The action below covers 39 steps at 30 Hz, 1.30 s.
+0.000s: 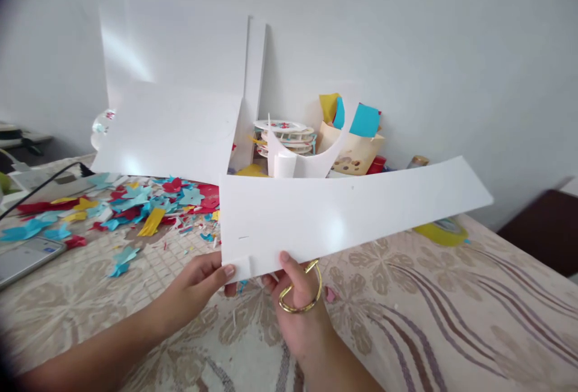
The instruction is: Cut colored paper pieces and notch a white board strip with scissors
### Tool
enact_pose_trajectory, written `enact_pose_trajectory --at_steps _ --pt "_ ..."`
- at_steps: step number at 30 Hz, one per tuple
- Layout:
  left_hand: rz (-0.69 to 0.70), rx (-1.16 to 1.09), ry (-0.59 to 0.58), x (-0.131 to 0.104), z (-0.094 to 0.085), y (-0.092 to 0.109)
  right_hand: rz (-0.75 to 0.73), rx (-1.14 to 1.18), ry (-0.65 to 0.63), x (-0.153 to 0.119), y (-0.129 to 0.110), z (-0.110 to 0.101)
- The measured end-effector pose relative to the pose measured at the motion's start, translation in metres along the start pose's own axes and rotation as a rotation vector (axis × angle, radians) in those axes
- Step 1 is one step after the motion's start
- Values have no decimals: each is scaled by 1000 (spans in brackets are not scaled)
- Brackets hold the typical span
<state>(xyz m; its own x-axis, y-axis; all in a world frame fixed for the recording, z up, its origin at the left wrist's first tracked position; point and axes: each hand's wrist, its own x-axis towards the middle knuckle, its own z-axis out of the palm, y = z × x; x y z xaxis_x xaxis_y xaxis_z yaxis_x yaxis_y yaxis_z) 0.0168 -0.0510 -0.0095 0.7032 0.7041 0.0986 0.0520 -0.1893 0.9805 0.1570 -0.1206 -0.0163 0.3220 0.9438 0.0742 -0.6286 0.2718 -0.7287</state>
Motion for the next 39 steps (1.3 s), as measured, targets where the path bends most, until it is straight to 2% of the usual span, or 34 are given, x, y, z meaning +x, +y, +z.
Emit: enact_pose_trajectory --at_steps 4,9,13,17,25,33,39 --pt "3 28 -35 0 -2 0 -25 1 36 -3 -5 -2" --pt "11 36 -68 1 -10 -1 -90 -111 117 -2 -7 -1" --pt "41 -131 24 5 -13 -4 -124 -179 139 -3 -5 -1" --pt "19 -306 98 6 -13 -3 -123 -115 128 -5 -2 0" --pt "1 -429 117 2 -3 -1 -69 -45 167 -4 0 1" --pt "9 -464 129 1 -3 -4 -116 -77 116 -4 2 -2" --pt "5 -539 108 2 0 -8 -132 -52 126 -3 2 -2"
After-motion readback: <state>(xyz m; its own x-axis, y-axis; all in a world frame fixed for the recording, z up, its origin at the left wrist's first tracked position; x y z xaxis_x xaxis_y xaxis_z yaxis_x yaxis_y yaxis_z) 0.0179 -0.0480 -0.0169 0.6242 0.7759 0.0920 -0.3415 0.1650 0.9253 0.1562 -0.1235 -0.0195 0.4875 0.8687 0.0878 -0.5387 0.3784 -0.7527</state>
